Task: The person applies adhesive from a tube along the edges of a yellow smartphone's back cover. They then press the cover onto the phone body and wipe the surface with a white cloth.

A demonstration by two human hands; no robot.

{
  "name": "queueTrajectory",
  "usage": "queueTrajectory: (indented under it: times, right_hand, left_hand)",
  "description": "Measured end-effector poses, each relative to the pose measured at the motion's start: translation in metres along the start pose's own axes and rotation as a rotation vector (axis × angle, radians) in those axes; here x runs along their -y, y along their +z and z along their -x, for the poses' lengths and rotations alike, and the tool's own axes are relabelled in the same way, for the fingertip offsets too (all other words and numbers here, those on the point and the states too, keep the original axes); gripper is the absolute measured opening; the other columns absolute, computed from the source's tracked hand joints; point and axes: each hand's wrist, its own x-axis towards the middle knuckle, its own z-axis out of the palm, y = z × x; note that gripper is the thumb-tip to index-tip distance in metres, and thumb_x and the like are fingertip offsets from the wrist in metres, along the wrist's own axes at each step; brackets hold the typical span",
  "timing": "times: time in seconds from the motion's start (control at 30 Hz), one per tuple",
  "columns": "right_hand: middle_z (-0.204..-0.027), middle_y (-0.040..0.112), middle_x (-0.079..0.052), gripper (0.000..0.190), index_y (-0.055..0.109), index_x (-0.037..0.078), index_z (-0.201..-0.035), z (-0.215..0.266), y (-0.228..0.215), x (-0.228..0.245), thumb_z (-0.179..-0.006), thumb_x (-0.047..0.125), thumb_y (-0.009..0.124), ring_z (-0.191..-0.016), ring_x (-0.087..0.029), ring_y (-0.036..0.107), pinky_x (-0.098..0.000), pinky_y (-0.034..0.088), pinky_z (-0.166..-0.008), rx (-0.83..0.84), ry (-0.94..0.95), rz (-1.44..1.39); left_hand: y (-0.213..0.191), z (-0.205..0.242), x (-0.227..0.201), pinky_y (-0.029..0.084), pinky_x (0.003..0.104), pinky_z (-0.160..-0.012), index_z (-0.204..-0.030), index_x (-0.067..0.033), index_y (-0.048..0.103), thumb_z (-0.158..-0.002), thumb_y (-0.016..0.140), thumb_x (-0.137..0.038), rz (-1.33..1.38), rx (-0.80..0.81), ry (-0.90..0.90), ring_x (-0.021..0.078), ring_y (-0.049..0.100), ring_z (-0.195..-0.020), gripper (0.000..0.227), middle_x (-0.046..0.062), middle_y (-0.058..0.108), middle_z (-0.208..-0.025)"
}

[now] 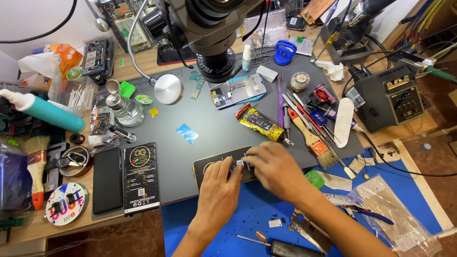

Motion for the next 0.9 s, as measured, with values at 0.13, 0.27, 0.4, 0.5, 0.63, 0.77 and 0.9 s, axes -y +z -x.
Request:
queueTrajectory:
  times: [0.13,0.27,0.4,0.5,0.63,0.77,0.9]
  right_hand:
    - [-0.119,0.066,-0.006,0.022,0.067,0.006,-0.117,0.001,0.004,0.015,-0.095,0.008,0.063,-0.106,-0.03,0.058,-0.0439,0.049,-0.095,0.009,0.003,0.092]
    - [-0.118,0.067,-0.006,0.024,0.068,0.007,-0.114,0.002,0.001,0.024,-0.102,0.006,0.046,-0.101,-0.03,0.057,-0.0454,0.047,-0.098,-0.026,-0.033,0.274]
    - [-0.122,0.068,-0.007,0.033,0.069,0.007,-0.124,0.006,0.005,0.028,-0.099,0.006,0.048,-0.105,-0.03,0.059,-0.047,0.046,-0.105,0.021,-0.028,0.36]
    - [-0.124,0.068,-0.007,0.031,0.068,0.009,-0.123,0.004,0.004,0.028,-0.096,0.007,0.053,-0.104,-0.031,0.06,-0.0475,0.046,-0.104,0.045,-0.024,0.345]
    - [-0.12,0.067,-0.005,0.023,0.068,0.01,-0.118,0.002,0.011,0.027,-0.1,0.005,0.054,-0.1,-0.03,0.057,-0.045,0.046,-0.1,0.009,-0.045,0.321]
    - [-0.111,0.068,-0.005,0.022,0.071,0.01,-0.111,0.007,0.025,0.018,-0.091,0.015,0.064,-0.107,-0.025,0.06,-0.0463,0.044,-0.11,-0.062,-0.063,0.369]
    - [-0.112,0.067,-0.005,0.023,0.071,0.01,-0.112,0.007,0.025,0.019,-0.091,0.015,0.064,-0.108,-0.025,0.058,-0.0453,0.043,-0.112,-0.063,-0.054,0.373]
  left_hand:
    - [-0.007,-0.004,-0.002,0.049,0.048,-0.097,-0.126,-0.0043,0.068,-0.099,0.061,-0.005,0.02,0.012,-0.005,0.0332,0.058,-0.104,0.028,0.017,0.056,-0.125]
    - [-0.001,-0.003,0.003,0.049,0.046,-0.096,-0.126,-0.0043,0.069,-0.098,0.058,-0.002,0.05,0.005,-0.014,0.0311,0.058,-0.104,0.03,0.015,0.055,-0.122]
    - [-0.008,-0.002,0.017,0.053,0.043,-0.093,-0.129,-0.0014,0.069,-0.099,0.062,0.004,0.325,-0.07,-0.144,0.0349,0.061,-0.105,0.032,0.018,0.059,-0.12]
    - [-0.019,0.006,0.041,0.054,0.036,-0.081,-0.137,-0.003,0.066,-0.105,0.061,0.0,0.38,-0.238,-0.195,0.0231,0.061,-0.079,0.033,0.008,0.053,-0.093]
    - [-0.044,0.01,0.061,0.052,0.035,-0.072,-0.117,-0.0044,0.075,-0.104,0.066,-0.007,0.392,-0.368,-0.322,0.0192,0.059,-0.072,0.017,0.006,0.056,-0.087]
    - [-0.05,0.017,0.071,0.056,0.026,-0.063,-0.095,-0.0106,0.079,-0.094,0.081,-0.01,0.359,-0.461,-0.4,0.0157,0.07,-0.064,0.002,-0.003,0.061,-0.073]
    - [-0.037,0.027,0.069,0.051,0.024,-0.053,-0.069,-0.0117,0.068,-0.08,0.096,-0.018,0.348,-0.522,-0.404,0.019,0.065,-0.052,0.031,0.001,0.056,-0.056]
